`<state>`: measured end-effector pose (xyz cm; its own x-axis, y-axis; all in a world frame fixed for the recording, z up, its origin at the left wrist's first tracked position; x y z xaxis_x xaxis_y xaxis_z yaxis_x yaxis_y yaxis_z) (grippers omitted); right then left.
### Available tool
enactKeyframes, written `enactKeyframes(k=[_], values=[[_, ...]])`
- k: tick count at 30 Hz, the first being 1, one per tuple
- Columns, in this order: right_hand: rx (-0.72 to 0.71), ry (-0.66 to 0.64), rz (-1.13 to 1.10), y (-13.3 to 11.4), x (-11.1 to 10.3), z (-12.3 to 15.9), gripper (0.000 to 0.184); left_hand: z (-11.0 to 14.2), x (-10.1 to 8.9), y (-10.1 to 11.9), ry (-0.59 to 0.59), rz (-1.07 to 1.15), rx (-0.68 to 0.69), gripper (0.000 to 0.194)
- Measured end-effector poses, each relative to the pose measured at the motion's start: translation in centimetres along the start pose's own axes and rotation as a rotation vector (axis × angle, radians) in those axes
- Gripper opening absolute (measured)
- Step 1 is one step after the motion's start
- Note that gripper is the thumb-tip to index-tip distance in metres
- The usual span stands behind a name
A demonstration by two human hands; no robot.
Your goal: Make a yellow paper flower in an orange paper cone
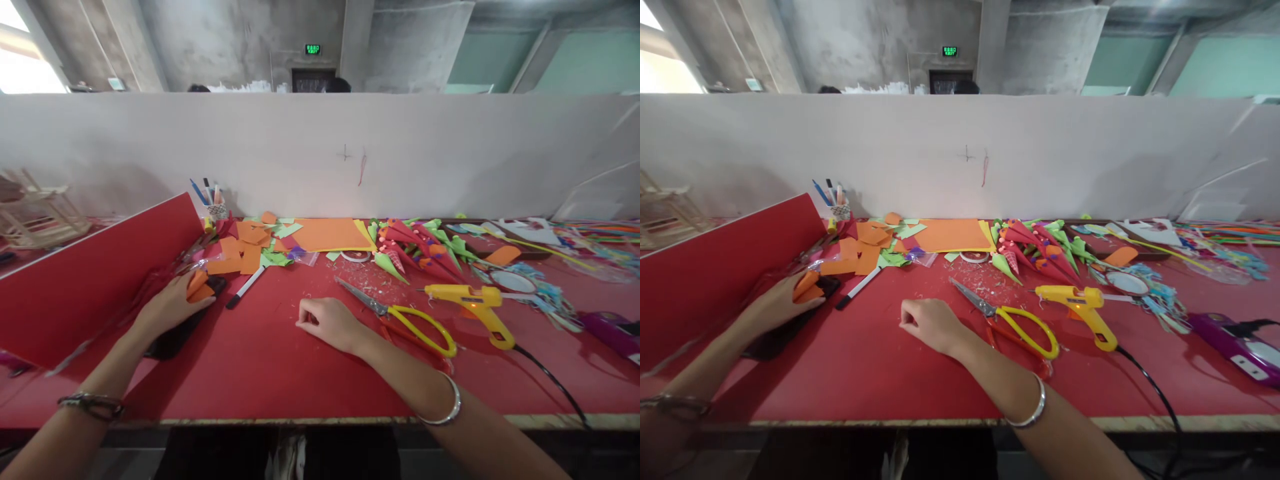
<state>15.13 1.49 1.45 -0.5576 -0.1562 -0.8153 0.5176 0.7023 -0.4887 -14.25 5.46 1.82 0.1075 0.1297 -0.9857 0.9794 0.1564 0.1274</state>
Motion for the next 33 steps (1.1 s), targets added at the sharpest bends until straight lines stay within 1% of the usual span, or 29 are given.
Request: enactKeyframes(k=[3, 6, 7, 12, 15, 20, 23, 26, 28, 32, 33], values=[[-0.01, -0.008, 0.014, 0.0, 0.1, 0.0, 0.005, 0.5, -0.7, 0.5, -0.038, 0.059, 0.03, 0.063], [-0.015, -0.028, 0.02, -0.1, 0.2, 0.0, 0.004, 0.8, -1.1, -0.1, -0.072, 0.079, -0.062, 0.063], [-0.016, -0.036, 0.023, -0.1, 0.2, 0.0, 0.004, 0.9, -1.3, -0.3, -0.066, 0.098, -0.08, 0.062], [-0.03, -0.054, 0.03, -0.2, 0.3, 0.0, 0.005, 0.9, -1.5, -0.6, -0.025, 0.228, -0.064, 0.053], [-0.031, -0.056, 0.033, -0.2, 0.4, 0.0, 0.005, 0.7, -1.5, -0.9, -0.021, 0.238, -0.102, 0.051], [-0.02, -0.067, 0.032, -0.1, 0.5, 0.1, 0.003, 0.4, -1.5, -0.8, -0.023, 0.269, -0.097, 0.048], [-0.019, -0.071, 0.027, -0.2, 0.3, 0.1, 0.003, 0.2, -1.3, -0.9, -0.058, 0.256, -0.153, 0.049], [-0.015, -0.077, 0.025, -0.3, 0.2, 0.0, 0.004, -0.1, -1.2, -0.9, -0.071, 0.23, -0.161, 0.051], [-0.009, -0.077, 0.032, -0.2, 0.2, 0.0, 0.003, -0.5, -1.1, -1.0, -0.06, 0.18, -0.153, 0.052], [-0.007, -0.08, 0.048, -0.2, 0.3, -0.1, 0.004, -1.1, -1.1, -1.1, -0.032, 0.008, -0.149, 0.058], [-0.006, -0.086, 0.047, -0.1, 0.4, -0.1, 0.004, -1.3, -1.2, -1.2, -0.018, 0.0, -0.15, 0.059]])
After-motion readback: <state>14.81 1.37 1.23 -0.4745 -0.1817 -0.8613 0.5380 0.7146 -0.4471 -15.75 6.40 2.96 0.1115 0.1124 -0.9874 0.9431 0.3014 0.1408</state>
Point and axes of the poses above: each hand's wrist, its own z-axis away from the middle knuckle, its own x-axis out of the palm, y = z × x, the point moved 6 cm from there along -z, towards the middle knuckle, and after that the axes turned 5 degrees about -x, right-handed, at the moved point
